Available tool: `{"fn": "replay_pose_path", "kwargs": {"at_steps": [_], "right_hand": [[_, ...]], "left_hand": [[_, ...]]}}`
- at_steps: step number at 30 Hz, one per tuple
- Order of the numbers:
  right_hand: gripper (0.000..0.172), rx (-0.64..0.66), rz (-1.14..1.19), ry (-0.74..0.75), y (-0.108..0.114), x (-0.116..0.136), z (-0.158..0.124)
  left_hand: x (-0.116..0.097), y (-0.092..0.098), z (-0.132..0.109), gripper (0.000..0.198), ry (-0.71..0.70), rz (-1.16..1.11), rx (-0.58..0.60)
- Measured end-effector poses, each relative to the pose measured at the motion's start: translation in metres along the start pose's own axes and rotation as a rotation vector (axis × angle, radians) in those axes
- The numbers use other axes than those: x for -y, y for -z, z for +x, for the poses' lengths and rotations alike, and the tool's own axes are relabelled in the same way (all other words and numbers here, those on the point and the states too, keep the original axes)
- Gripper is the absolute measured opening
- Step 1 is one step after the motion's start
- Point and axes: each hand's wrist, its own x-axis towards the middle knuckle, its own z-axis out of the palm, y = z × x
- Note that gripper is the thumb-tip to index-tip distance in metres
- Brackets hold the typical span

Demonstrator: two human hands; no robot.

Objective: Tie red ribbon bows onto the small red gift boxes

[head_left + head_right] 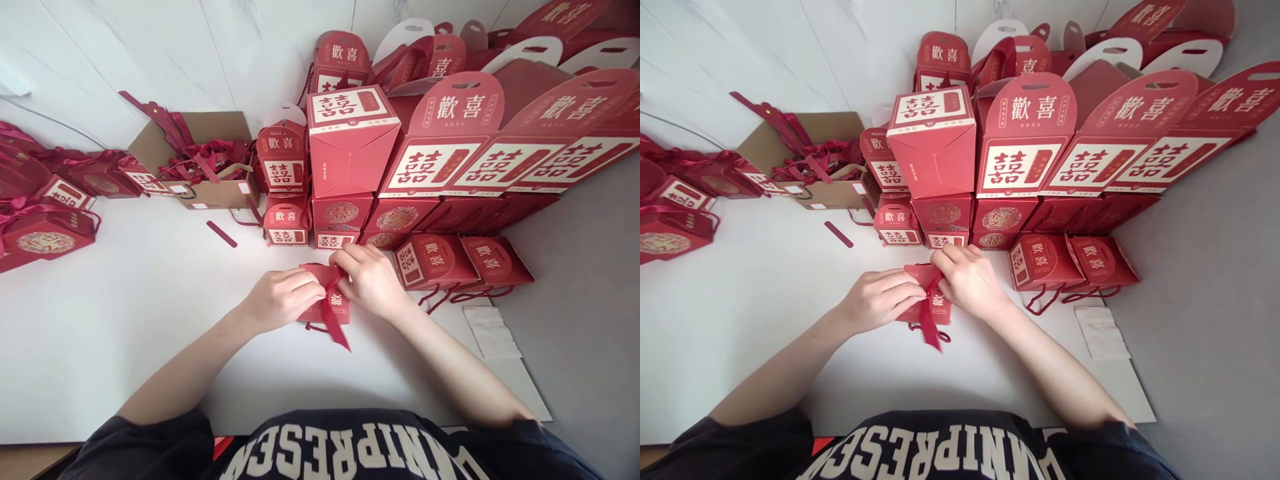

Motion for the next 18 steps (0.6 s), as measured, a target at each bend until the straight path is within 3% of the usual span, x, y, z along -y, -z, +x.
{"fn": "replay_pose_path", "kwargs": {"at_steps": [4, 8, 11, 14, 16, 18], "right_hand": [[0.019, -0.095, -0.054, -0.192, 0.011, -0.018, 0.000], [0.021, -0.138, -0.056, -0.400, 0.041, -0.043, -0.005], [0.036, 0.132, 0.069, -0.259, 0.062, -0.053, -0.012], [0.032, 0.345, 0.363, -0.077, 0.075, -0.048, -0.012], [0.025, 0.406, 0.572, -0.077, 0.077, -0.041, -0.007], [0.027, 0.423, 0.702, -0.187, 0.073, -0.036, -0.002]], "left_hand": [[0.001, 0.001, 0.000, 0.010, 0.002, -0.025, 0.011], [0.002, 0.000, -0.002, 0.005, 0.018, -0.065, 0.019], [0.003, -0.001, -0.003, 0.005, 0.007, -0.060, 0.017], [0.001, 0.001, -0.001, 0.007, -0.033, -0.001, 0.016], [-0.001, 0.003, 0.001, 0.012, -0.071, 0.069, 0.020], [-0.004, 0.006, 0.003, 0.016, -0.117, 0.145, 0.024]]}}
